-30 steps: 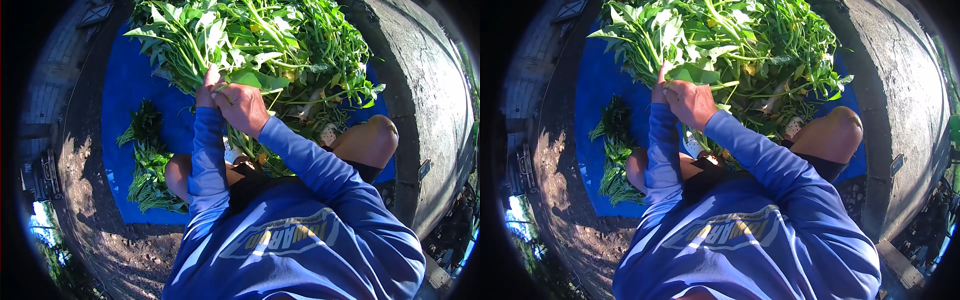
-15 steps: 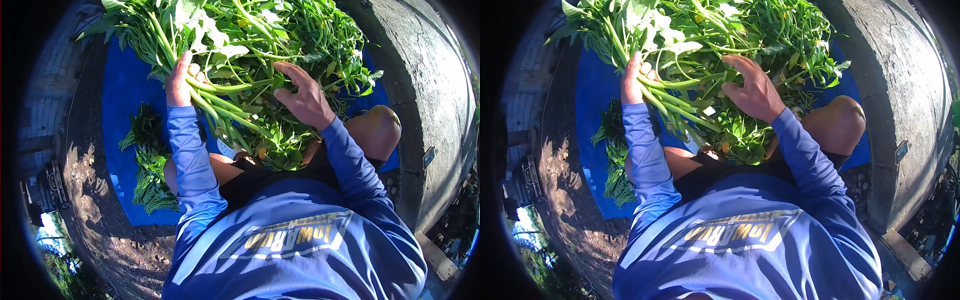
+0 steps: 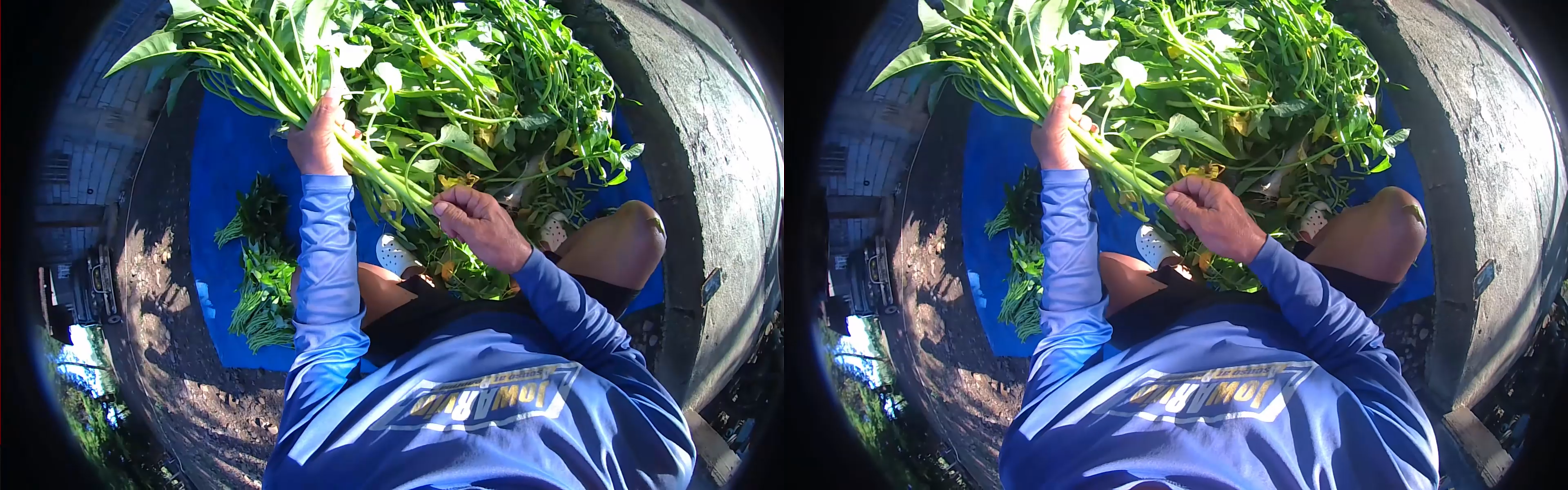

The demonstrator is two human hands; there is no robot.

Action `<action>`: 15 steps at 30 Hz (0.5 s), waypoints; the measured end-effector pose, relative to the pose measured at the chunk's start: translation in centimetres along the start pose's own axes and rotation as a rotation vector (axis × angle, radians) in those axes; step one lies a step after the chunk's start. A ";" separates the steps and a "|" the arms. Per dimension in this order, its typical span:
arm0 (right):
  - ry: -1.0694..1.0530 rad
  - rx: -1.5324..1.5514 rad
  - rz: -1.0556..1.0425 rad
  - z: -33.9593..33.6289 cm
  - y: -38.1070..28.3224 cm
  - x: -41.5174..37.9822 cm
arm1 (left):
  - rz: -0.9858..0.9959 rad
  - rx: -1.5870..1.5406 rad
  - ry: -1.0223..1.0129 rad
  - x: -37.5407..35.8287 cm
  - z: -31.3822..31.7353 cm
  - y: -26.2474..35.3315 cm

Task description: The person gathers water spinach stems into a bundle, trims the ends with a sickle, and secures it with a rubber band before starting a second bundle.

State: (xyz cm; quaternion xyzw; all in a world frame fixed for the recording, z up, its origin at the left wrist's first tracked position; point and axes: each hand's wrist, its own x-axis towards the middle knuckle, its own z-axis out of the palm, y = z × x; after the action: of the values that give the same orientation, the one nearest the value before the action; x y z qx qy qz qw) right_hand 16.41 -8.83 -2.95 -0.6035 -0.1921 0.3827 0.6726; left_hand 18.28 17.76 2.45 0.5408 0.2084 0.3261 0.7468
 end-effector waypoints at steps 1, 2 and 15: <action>0.031 -0.049 -0.040 0.5 0.5 -0.1 | -0.017 0.002 0.006 0.3 -0.4 -0.4; 0.065 -0.102 -0.079 0.7 0.9 -0.4 | -0.049 0.002 -0.014 0.7 -1.1 -0.6; 0.019 -0.621 -0.301 -1.5 -6.4 -3.3 | -0.167 0.044 -0.074 0.8 -3.0 -0.2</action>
State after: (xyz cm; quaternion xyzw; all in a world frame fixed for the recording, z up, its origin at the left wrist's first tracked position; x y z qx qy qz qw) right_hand 17.26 -12.15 3.51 -0.7477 -0.3800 0.1966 0.5078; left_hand 16.93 20.34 1.35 0.5496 0.2320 0.2376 0.7666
